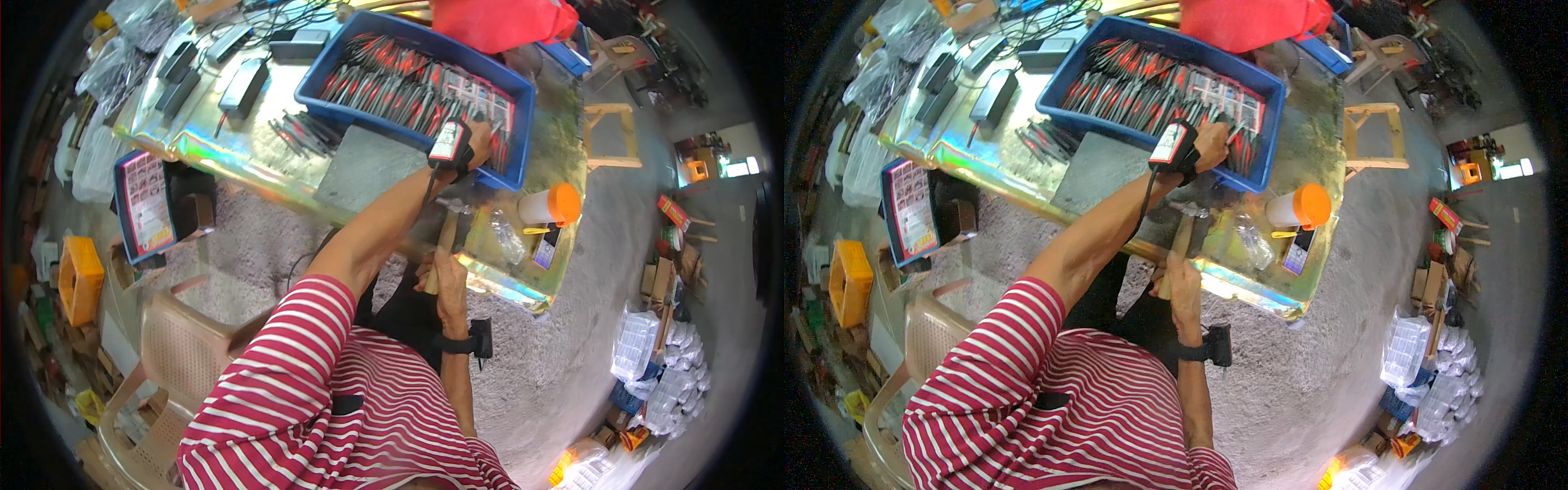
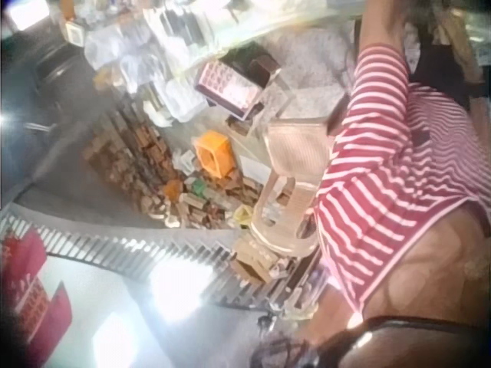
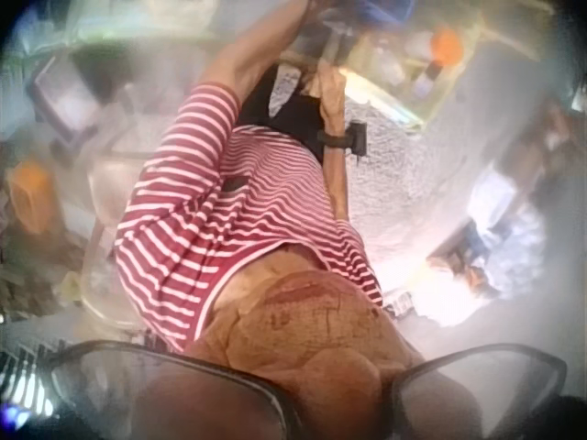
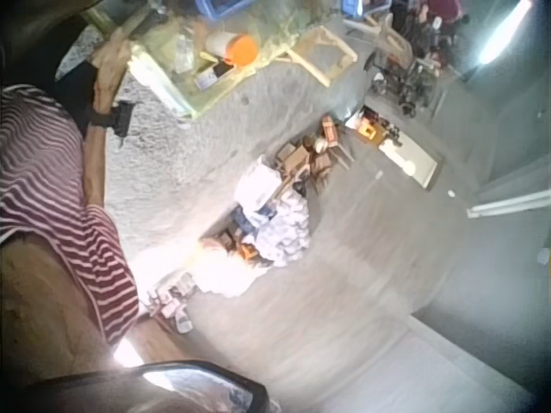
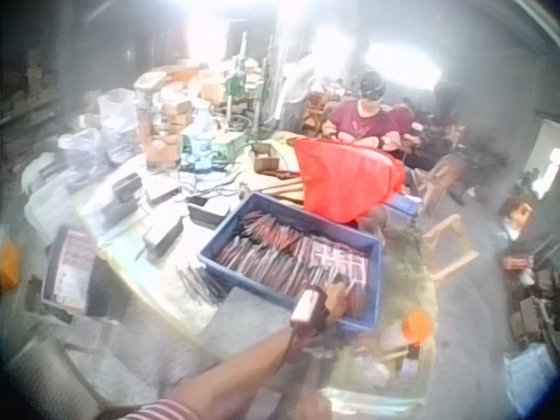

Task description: The person assembles wire terminals by hand, placing a metal sleeve and a small rubber component onto the end of a red wire before using a hammer on a metal block to secure the assembly.

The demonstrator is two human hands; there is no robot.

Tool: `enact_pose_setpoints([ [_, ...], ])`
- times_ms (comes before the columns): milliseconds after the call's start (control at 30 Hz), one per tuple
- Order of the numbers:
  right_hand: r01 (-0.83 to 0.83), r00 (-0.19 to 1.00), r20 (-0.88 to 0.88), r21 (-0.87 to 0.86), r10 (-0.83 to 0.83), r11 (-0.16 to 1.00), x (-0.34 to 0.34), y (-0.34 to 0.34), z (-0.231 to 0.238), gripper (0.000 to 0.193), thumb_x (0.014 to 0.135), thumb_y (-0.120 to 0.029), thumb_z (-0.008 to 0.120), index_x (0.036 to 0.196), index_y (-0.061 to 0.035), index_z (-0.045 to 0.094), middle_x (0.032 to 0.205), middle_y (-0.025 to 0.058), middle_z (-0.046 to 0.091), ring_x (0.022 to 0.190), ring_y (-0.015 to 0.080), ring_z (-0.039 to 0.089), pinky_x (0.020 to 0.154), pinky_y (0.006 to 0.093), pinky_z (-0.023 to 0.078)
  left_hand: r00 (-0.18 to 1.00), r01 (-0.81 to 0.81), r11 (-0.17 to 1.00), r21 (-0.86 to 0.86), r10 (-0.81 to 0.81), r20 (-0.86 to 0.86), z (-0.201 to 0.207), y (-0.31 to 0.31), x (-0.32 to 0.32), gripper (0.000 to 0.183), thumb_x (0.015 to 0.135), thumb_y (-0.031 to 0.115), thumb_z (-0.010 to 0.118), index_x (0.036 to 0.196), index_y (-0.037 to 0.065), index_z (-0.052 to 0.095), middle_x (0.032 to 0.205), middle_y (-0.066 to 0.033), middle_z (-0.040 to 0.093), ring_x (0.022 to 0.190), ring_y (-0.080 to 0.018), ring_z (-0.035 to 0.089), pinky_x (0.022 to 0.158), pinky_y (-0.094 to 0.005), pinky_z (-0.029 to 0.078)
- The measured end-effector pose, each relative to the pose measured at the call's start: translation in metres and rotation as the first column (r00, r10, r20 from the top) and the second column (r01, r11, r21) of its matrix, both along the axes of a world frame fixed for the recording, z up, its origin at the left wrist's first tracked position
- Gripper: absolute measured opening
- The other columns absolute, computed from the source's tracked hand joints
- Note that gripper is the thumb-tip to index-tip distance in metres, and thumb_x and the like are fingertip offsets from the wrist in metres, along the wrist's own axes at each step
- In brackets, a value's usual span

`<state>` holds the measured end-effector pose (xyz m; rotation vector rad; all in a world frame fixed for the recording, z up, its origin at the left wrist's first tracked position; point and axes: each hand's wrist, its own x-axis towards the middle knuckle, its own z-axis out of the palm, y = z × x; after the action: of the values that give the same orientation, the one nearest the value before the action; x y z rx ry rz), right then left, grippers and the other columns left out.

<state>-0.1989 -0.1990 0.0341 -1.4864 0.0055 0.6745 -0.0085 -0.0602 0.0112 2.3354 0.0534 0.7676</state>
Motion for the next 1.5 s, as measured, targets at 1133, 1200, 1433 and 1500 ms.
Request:
enact_pose_setpoints([
  [1133,0.086,0.991,0.102,-0.042,-0.082,0.995,0.014,-0.033,0.000,0.034,0.084,-0.030,0.046,0.083,0.0026,0.054,0.065,0.0057,0.054,0.051,0.0084,0.050,0.045,0.0190,0.042,0.652,-0.701,0.710,-0.070,0.597,-0.468,-0.043,0.233,-0.191,0.026,0.070,0.028,0.055,0.089,0.010,0.050,0.081,-0.0167,0.059,0.077,-0.0342,0.058,0.065,-0.0420,0.045],
  [1200,0.148,0.978,0.157,-0.056,-0.138,0.987,0.020,-0.037,0.003,0.023,0.082,-0.020,0.049,0.076,0.0019,0.054,0.063,0.0047,0.053,0.048,0.0077,0.047,0.045,0.0192,0.042,0.624,-0.701,0.713,-0.016,0.602,-0.498,-0.045,0.244,-0.188,0.028,0.072,0.028,0.053,0.091,0.009,0.047,0.080,-0.0196,0.059,0.077,-0.0376,0.057,0.065,-0.0428,0.045],
  [1433,0.471,0.806,0.479,-0.160,-0.349,0.868,0.064,-0.060,-0.035,0.010,0.077,-0.008,0.049,0.075,0.0009,0.052,0.058,0.0062,0.052,0.044,0.0083,0.047,0.041,0.0199,0.041,0.708,-0.562,0.814,0.145,0.565,-0.423,-0.017,0.219,-0.182,0.031,0.071,0.022,0.052,0.088,-0.003,0.043,0.078,-0.0262,0.056,0.075,-0.0425,0.055,0.063,-0.0474,0.043],
  [1500,0.499,0.779,0.511,-0.154,-0.364,0.853,0.073,-0.061,-0.043,0.009,0.076,-0.008,0.050,0.075,0.0005,0.053,0.059,0.0061,0.052,0.045,0.0092,0.048,0.042,0.0232,0.042,0.676,-0.540,0.812,0.222,0.575,-0.461,-0.028,0.229,-0.182,0.028,0.070,0.022,0.052,0.087,0.001,0.045,0.077,-0.0215,0.057,0.069,-0.0383,0.056,0.060,-0.0428,0.044],
])
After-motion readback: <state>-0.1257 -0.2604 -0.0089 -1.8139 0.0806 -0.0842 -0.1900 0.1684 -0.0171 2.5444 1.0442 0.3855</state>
